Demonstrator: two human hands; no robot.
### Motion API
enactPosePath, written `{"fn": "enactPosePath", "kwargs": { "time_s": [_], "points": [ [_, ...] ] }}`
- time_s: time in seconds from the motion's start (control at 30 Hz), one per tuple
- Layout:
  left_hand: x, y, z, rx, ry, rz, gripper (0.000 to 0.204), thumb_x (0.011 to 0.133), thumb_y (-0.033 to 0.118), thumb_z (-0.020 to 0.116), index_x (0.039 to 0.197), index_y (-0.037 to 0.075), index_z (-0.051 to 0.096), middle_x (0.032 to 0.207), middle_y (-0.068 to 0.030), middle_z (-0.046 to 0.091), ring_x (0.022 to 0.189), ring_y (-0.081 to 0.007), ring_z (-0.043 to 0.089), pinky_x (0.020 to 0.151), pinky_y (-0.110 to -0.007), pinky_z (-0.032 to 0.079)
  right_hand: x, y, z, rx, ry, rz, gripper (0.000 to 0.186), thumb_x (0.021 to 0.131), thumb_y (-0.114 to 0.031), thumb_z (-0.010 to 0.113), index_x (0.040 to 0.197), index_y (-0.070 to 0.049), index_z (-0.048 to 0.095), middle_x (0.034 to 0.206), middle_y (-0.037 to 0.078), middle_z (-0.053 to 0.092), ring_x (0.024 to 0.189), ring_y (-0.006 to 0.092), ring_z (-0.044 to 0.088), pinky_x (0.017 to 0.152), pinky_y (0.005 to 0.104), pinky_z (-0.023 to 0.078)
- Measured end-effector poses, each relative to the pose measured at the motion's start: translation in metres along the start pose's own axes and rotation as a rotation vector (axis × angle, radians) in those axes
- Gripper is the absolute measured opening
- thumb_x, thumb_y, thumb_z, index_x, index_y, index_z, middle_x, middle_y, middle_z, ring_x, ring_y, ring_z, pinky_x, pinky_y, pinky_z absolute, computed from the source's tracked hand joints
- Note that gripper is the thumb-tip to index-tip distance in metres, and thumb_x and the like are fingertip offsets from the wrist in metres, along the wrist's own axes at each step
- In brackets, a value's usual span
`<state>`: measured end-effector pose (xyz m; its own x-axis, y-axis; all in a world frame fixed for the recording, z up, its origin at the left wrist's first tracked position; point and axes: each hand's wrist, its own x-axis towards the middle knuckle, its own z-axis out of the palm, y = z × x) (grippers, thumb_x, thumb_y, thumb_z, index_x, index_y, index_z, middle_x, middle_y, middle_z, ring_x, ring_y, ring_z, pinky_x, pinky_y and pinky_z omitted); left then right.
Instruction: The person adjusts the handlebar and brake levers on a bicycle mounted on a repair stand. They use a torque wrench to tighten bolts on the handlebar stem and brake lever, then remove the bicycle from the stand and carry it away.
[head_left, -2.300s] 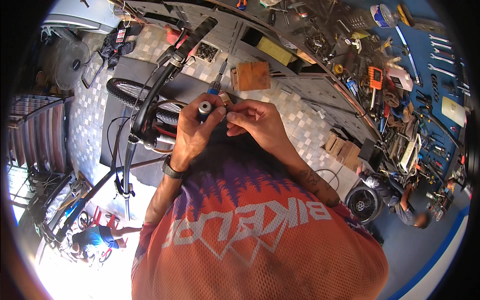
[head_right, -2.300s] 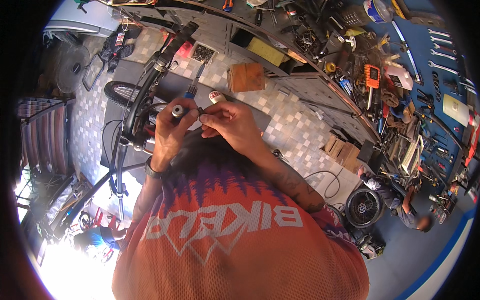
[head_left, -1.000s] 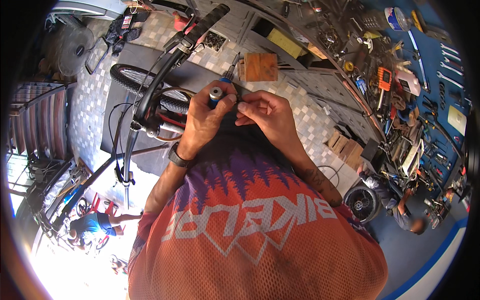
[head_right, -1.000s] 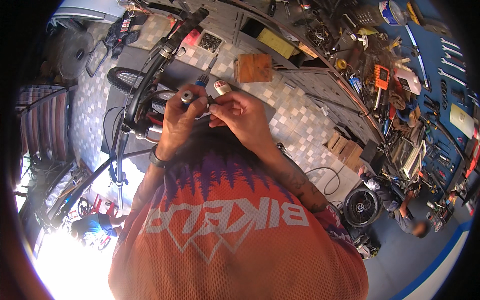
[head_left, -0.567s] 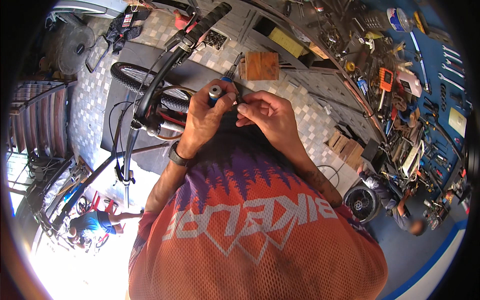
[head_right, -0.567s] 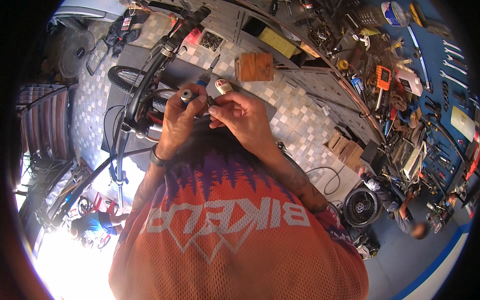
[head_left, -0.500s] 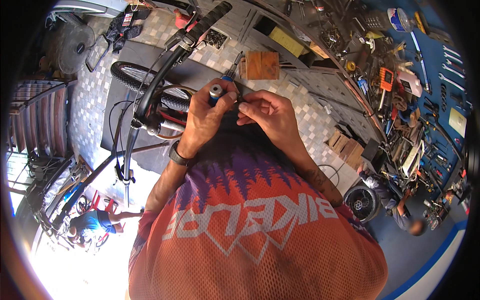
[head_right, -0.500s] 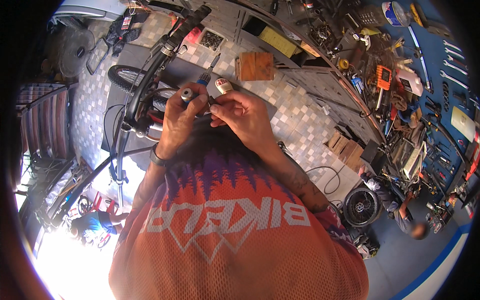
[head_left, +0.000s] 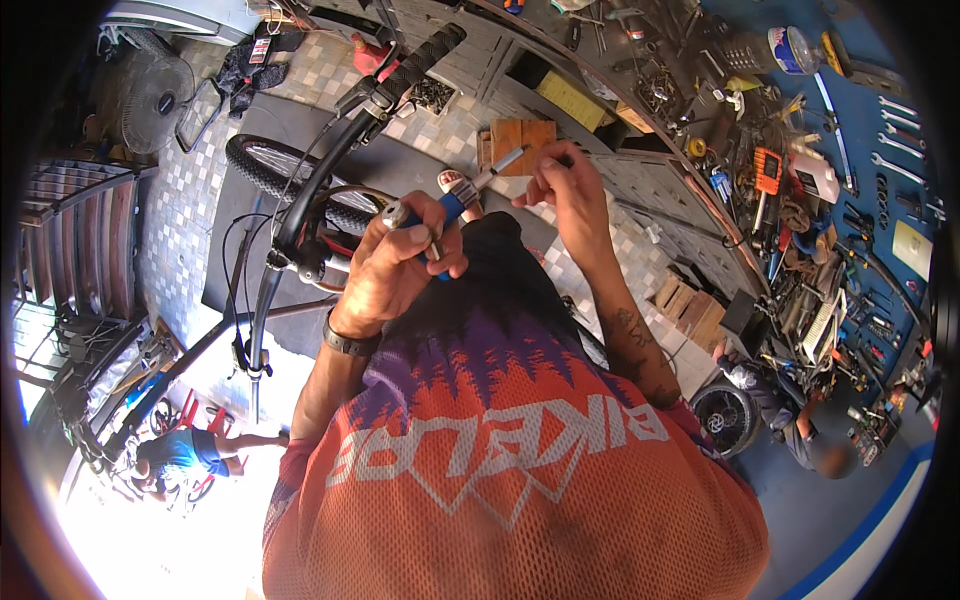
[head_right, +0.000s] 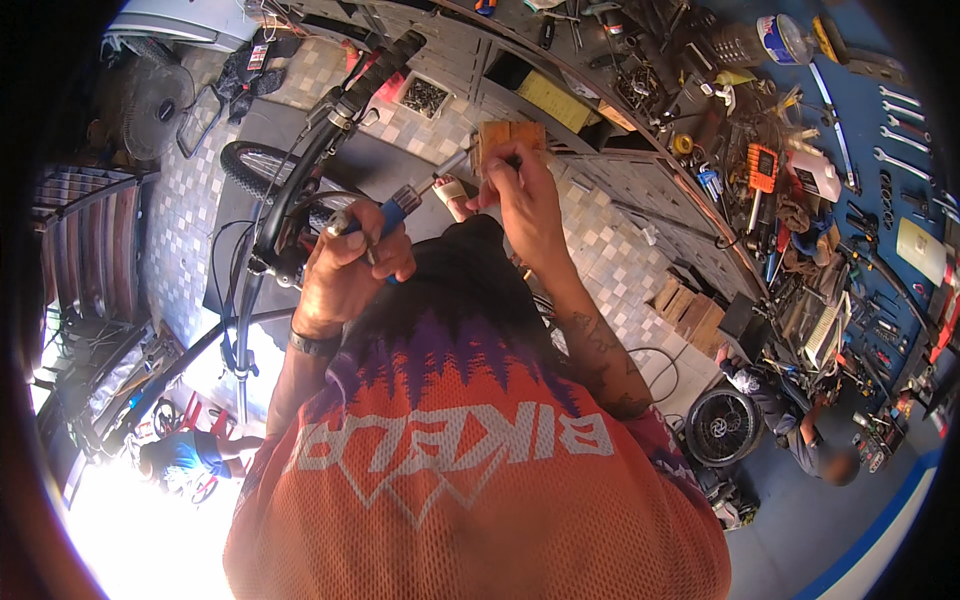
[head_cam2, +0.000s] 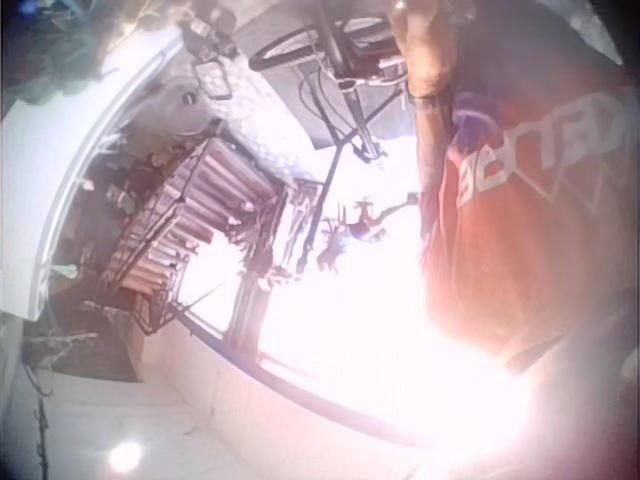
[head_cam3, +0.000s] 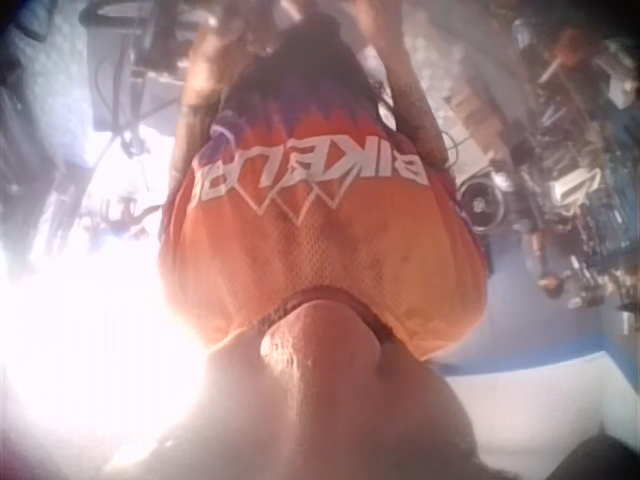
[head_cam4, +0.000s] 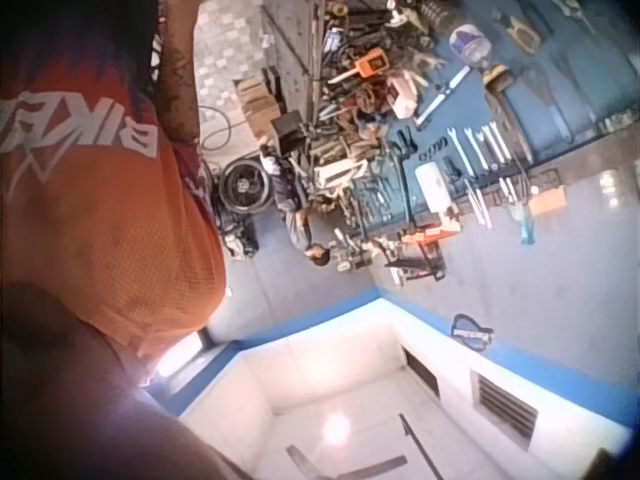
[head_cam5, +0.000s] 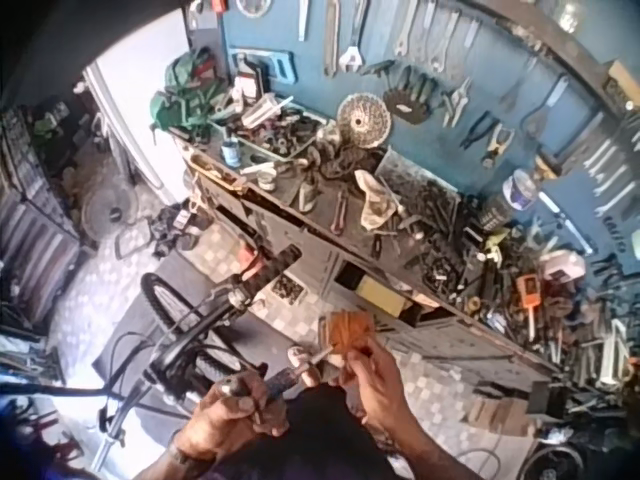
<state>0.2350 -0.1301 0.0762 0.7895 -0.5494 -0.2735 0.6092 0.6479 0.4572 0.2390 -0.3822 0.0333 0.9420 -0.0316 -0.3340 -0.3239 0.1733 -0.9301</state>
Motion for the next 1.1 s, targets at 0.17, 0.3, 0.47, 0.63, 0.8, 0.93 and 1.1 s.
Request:
{"fn": "enactPosePath", "kwargs": {
  "time_s": [0.17,0.3,0.47,0.63,0.8,0.93,1.1],
  "points": [
    [-0.023,0.021,-0.011,0.240,0.016,-0.094,0.014,0.092,0.016,0.065,0.093,0.003,0.060,0.080,-0.0051,0.058,0.069,-0.0139,0.051,0.067,-0.032,0.046,-0.014,0.116,-0.038,-0.687,-0.215,0.129,0.037,0.107,-0.030,0.054,0.099,0.003,0.070,0.080,0.018,0.071,0.081,0.0251,0.073,0.074,0.0401,0.055],
    [-0.037,0.032,-0.024,0.655,0.130,-0.243,0.015,0.093,0.017,0.066,0.094,0.002,0.064,0.079,-0.0016,0.060,0.072,-0.0086,0.055,0.066,-0.026,0.045,-0.051,0.151,-0.069,-0.806,-0.293,0.422,0.036,0.104,-0.027,0.057,0.107,0.005,0.073,0.090,0.016,0.074,0.094,0.0256,0.072,0.088,0.0420,0.054],
    [-0.025,0.019,-0.036,0.664,-0.035,-0.343,0.018,0.094,0.020,0.065,0.096,0.002,0.064,0.078,0.0006,0.059,0.066,-0.0075,0.053,0.062,-0.025,0.043,-0.055,0.092,-0.090,0.182,-0.461,0.884,0.034,0.108,-0.023,0.057,0.128,0.002,0.067,0.118,0.006,0.073,0.101,0.0128,0.068,0.095,0.0314,0.054],
    [-0.015,0.002,-0.044,0.612,-0.075,-0.434,0.022,0.092,0.022,0.064,0.099,0.001,0.066,0.079,0.0002,0.059,0.065,-0.0073,0.052,0.059,-0.024,0.043,-0.056,0.076,-0.048,0.408,-0.479,0.787,0.038,0.110,-0.026,0.054,0.133,0.003,0.063,0.124,0.007,0.071,0.107,0.0121,0.068,0.096,0.0295,0.054],
    [-0.019,0.002,-0.048,0.466,-0.024,-0.467,0.022,0.091,0.021,0.065,0.099,0.000,0.066,0.079,0.0007,0.058,0.065,-0.0071,0.052,0.058,-0.024,0.042,-0.064,0.085,-0.039,0.503,-0.267,0.889,0.040,0.110,-0.026,0.054,0.133,0.005,0.062,0.122,0.010,0.072,0.104,0.0148,0.071,0.094,0.0287,0.056],
    [-0.022,0.003,-0.051,0.372,-0.039,-0.462,0.021,0.092,0.022,0.067,0.098,0.001,0.066,0.077,0.0017,0.056,0.064,-0.0063,0.050,0.058,-0.024,0.041,-0.058,0.087,-0.071,0.131,-0.384,1.004,0.035,0.108,-0.020,0.056,0.132,0.004,0.064,0.121,0.007,0.072,0.106,0.0141,0.068,0.091,0.0311,0.055],
    [-0.028,0.004,-0.056,0.410,-0.098,-0.504,0.020,0.093,0.023,0.067,0.088,0.005,0.061,0.075,0.0033,0.053,0.066,-0.0054,0.048,0.060,-0.024,0.038,-0.058,0.091,-0.096,0.041,-0.691,0.843,0.036,0.106,-0.021,0.058,0.127,0.006,0.067,0.108,0.006,0.074,0.086,0.0114,0.070,0.079,0.0262,0.057]
  ]
}}
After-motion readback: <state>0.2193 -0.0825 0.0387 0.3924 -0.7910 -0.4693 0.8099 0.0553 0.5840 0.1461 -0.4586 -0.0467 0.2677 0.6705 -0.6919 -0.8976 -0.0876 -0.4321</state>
